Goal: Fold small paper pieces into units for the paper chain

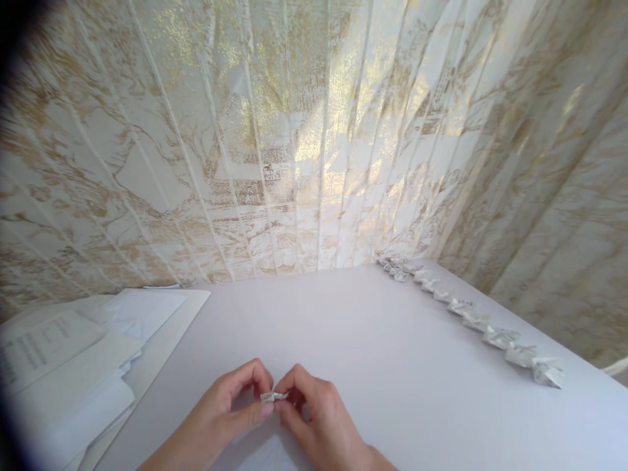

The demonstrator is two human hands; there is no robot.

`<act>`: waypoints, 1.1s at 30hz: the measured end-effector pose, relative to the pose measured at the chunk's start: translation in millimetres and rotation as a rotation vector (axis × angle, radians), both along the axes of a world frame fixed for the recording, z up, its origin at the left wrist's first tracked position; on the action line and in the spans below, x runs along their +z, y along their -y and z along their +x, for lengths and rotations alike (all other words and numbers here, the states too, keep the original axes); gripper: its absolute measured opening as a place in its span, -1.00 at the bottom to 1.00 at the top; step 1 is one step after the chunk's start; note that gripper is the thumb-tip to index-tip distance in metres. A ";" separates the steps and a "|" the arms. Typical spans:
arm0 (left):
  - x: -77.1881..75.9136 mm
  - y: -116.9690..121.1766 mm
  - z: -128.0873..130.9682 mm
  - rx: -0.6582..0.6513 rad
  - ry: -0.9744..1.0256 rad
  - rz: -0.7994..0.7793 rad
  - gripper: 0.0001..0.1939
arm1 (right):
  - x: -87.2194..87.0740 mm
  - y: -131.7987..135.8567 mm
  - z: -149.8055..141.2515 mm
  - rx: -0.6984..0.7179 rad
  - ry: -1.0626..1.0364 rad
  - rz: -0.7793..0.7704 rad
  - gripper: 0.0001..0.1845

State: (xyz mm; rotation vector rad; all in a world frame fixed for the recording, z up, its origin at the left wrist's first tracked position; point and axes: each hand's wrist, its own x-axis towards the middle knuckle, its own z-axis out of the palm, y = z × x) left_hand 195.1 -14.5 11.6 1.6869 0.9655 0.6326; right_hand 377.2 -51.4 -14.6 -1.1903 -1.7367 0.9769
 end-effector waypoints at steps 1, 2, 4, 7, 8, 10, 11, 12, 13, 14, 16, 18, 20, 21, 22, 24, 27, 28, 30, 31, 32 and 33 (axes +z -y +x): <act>-1.2 0.3 0.1 -0.001 -0.002 -0.006 -0.80 | 1.0 -0.2 1.0 0.004 0.026 0.022 -0.93; -3.0 0.9 0.4 0.011 -0.026 0.009 -0.84 | 2.3 -0.8 1.7 0.007 0.070 0.062 -0.92; -7.9 3.0 1.7 0.066 -0.129 0.101 -0.94 | 4.6 -3.0 2.4 0.025 0.232 0.221 -0.88; -17.7 6.6 3.6 0.102 -0.323 0.349 -0.82 | 4.9 -6.7 1.6 0.065 0.577 0.520 -0.80; -21.3 7.4 3.8 0.085 -0.365 0.426 -0.78 | 3.9 -7.3 1.0 0.075 0.674 0.592 -0.78; -28.9 8.5 2.9 0.046 -0.408 0.542 -0.72 | 0.2 -7.4 -0.5 0.089 0.791 0.689 -0.76; -32.5 8.8 1.9 0.037 -0.414 0.578 -0.70 | -2.1 -7.0 -1.0 0.095 0.812 0.734 -0.75; -36.0 9.2 0.6 0.032 -0.414 0.606 -0.70 | -4.6 -6.3 -1.4 0.097 0.814 0.779 -0.75; -39.2 9.6 -0.9 0.029 -0.412 0.629 -0.71 | -7.1 -5.6 -1.4 0.096 0.805 0.817 -0.73; -42.0 10.0 -2.5 0.025 -0.411 0.653 -0.72 | -9.4 -4.9 -1.2 0.092 0.793 0.847 -0.71; -46.5 11.3 -6.1 0.011 -0.426 0.710 -0.76 | -13.3 -3.6 0.2 0.093 0.778 0.870 -0.65; -49.4 12.6 -9.7 -0.017 -0.443 0.799 -0.79 | -16.0 -2.5 2.3 0.084 0.764 0.865 -0.58; -51.2 13.7 -12.9 -0.048 -0.452 0.906 -0.82 | -17.8 -1.5 4.4 0.056 0.731 0.859 -0.55; -51.7 14.1 -14.3 -0.060 -0.452 0.952 -0.84 | -18.3 -1.1 5.2 0.038 0.709 0.849 -0.56; -52.0 14.4 -15.4 -0.070 -0.453 0.986 -0.85 | -18.7 -0.6 5.9 0.021 0.683 0.832 -0.58; -51.9 14.8 -16.9 -0.070 -0.462 1.015 -0.86 | -18.7 0.2 6.8 0.006 0.623 0.759 -0.67; -50.8 14.8 -17.2 -0.064 -0.466 1.021 -0.88 | -17.7 0.8 7.5 0.005 0.521 0.629 -0.79; -50.4 14.6 -16.9 -0.061 -0.462 1.022 -0.89 | -17.3 0.9 7.6 0.008 0.495 0.594 -0.82; -49.5 14.3 -15.8 -0.055 -0.456 1.011 -0.90 | -16.2 0.6 7.4 0.016 0.468 0.534 -0.87; -49.0 14.2 -15.0 -0.049 -0.454 0.995 -0.89 | -15.3 0.3 6.9 0.020 0.464 0.501 -0.88; -48.4 14.2 -14.2 -0.037 -0.454 0.967 -0.89 | -14.0 -0.1 6.2 0.022 0.465 0.463 -0.87; -47.7 14.3 -13.3 -0.021 -0.452 0.932 -0.88 | -12.3 -0.6 5.3 0.018 0.472 0.423 -0.86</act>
